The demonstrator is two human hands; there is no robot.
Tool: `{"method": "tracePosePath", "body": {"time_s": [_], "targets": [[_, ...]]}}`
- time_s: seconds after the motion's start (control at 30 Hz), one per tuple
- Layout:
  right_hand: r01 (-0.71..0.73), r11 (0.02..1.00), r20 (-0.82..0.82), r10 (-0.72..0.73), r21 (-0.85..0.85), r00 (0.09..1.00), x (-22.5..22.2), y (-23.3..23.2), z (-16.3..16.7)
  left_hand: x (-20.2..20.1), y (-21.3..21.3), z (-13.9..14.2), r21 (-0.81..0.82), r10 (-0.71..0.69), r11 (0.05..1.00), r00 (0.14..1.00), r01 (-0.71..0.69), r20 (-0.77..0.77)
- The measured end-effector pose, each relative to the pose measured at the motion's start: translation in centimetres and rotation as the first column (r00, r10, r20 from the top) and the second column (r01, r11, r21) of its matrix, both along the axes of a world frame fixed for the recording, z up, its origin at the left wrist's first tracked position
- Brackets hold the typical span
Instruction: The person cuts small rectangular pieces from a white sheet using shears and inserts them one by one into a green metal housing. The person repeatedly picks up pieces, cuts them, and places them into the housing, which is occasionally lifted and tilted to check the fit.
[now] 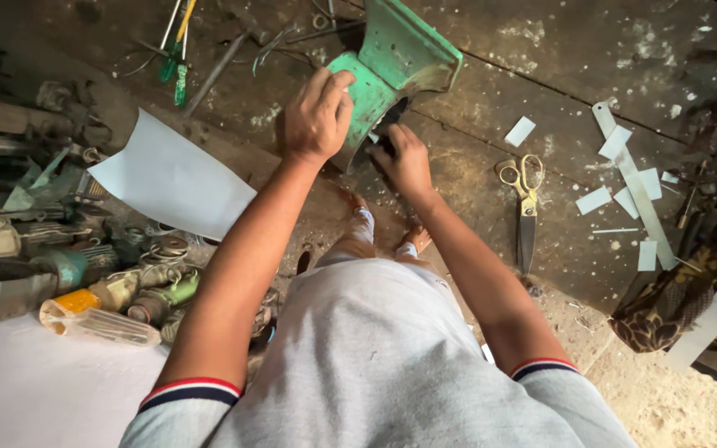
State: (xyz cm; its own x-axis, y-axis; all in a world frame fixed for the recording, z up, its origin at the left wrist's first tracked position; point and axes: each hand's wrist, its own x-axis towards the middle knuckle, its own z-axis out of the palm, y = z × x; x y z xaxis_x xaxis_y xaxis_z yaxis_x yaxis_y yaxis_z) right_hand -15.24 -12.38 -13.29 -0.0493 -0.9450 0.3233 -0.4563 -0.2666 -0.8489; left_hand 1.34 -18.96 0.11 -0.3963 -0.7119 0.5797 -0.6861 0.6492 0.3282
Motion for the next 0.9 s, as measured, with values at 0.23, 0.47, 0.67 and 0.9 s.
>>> {"method": "tracePosePath", "body": {"time_s": [0.23,0.47,0.67,0.9], "targets": [[0.063,0.998,-0.02,-0.063,-0.009,0.998,0.6,-0.5,-0.3,-0.3,0.0,-0.3,0.021,-0.013,1.0,1.0,0.012,0.013],[0.016,0.999,-0.007,-0.016,-0.034,1.0,-0.4,-1.0,-1.3,-0.8,0.2,-0.6,0.005,-0.028,1.0,0.999,0.027,0.026],[0.074,0.997,0.018,-0.074,0.006,0.997,-0.1,-1.1,-1.6,-0.9,0.0,-1.3,-0.002,-0.023,1.0,0.998,0.023,0.051],[0.124,0.99,0.038,-0.127,0.068,0.991,0.7,-0.8,-1.2,-0.7,0.3,-1.0,0.011,-0.041,0.999,0.998,0.04,0.038]]}}
